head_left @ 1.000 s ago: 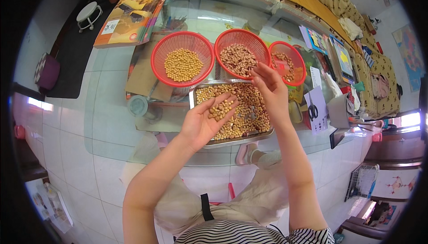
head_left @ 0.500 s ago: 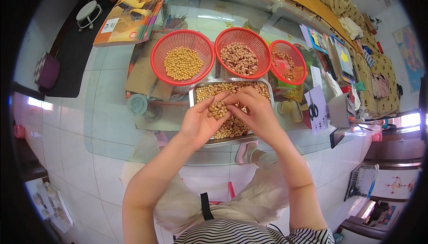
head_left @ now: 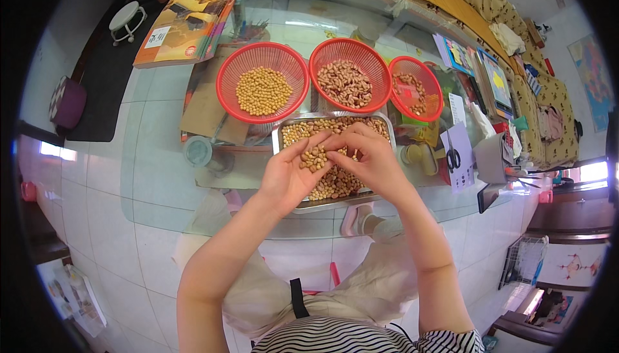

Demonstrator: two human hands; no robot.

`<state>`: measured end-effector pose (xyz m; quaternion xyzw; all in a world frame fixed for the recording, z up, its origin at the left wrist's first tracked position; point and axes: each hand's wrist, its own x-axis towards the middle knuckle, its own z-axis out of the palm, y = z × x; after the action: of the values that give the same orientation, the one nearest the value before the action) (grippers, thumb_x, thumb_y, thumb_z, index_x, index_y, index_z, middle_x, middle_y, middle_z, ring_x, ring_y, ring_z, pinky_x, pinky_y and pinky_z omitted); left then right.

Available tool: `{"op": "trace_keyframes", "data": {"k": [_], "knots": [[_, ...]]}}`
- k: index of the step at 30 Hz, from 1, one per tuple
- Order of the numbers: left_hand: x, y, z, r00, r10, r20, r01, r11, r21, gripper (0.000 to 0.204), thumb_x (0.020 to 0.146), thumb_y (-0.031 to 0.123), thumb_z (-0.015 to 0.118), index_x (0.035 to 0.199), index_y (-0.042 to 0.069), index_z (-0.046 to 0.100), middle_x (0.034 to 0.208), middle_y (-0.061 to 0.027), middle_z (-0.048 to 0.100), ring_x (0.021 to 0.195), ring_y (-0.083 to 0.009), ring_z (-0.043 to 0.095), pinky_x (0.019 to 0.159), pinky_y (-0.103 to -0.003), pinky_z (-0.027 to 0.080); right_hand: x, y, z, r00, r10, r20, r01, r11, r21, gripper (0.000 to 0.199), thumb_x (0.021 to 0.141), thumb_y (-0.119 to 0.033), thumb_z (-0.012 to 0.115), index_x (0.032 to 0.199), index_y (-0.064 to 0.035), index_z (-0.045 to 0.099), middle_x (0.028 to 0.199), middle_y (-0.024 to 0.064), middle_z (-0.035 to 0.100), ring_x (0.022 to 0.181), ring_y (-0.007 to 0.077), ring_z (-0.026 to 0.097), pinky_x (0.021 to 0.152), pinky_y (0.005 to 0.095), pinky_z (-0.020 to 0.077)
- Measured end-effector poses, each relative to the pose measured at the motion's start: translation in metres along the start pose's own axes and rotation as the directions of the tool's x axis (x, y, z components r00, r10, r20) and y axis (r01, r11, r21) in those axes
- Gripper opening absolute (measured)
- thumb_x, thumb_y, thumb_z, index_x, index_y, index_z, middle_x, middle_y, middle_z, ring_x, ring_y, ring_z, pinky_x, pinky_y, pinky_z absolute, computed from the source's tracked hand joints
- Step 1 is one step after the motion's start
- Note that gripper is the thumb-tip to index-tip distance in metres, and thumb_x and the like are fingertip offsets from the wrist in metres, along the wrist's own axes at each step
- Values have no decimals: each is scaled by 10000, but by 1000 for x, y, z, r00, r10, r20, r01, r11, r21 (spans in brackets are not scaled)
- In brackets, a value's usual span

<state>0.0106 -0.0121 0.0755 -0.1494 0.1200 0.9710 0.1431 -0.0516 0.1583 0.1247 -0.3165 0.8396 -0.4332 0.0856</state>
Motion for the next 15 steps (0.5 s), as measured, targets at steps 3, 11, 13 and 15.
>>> {"op": "trace_keyframes", "data": {"k": [3, 11, 13, 15], "knots": [[0, 0, -1, 1000, 4, -6, -4, 1000, -9, 458, 1028, 160, 353, 1406, -98, 327, 1422, -179, 447, 1318, -252, 445, 1126, -422, 373, 2, 7, 4, 996, 76, -34, -73, 993, 95, 142, 867, -93, 707, 987, -23, 680, 886, 21, 642, 747, 98, 583, 630, 230, 464], [0, 0, 3, 999, -24, 38, 25, 999, -33, 462, 1028, 150, 325, 1402, -120, 314, 1419, -214, 445, 1330, -314, 432, 1144, -441, 363, 21, 22, -9, 901, 285, -328, -102, 872, 479, 260, 932, -56, 626, 1187, -8, 604, 1014, 68, 668, 928, 98, 626, 718, 243, 522], [0, 0, 2, 999, -17, 31, 18, 999, -30, 451, 1024, 151, 350, 1397, -101, 336, 1417, -190, 454, 1311, -278, 456, 1136, -427, 369, 13, 12, -11, 964, 174, -203, -111, 951, 289, 256, 893, -66, 665, 1148, -47, 656, 1043, 75, 658, 903, 131, 629, 718, 267, 514], [1, -1, 1, 1000, 8, 0, -8, 1000, -14, 436, 1021, 150, 358, 1391, -82, 358, 1415, -165, 465, 1307, -249, 461, 1132, -419, 370, 8, 2, -10, 999, -19, -44, 19, 1000, 1, 237, 863, -69, 686, 1100, -67, 688, 1030, 80, 653, 887, 155, 626, 725, 286, 508]]}}
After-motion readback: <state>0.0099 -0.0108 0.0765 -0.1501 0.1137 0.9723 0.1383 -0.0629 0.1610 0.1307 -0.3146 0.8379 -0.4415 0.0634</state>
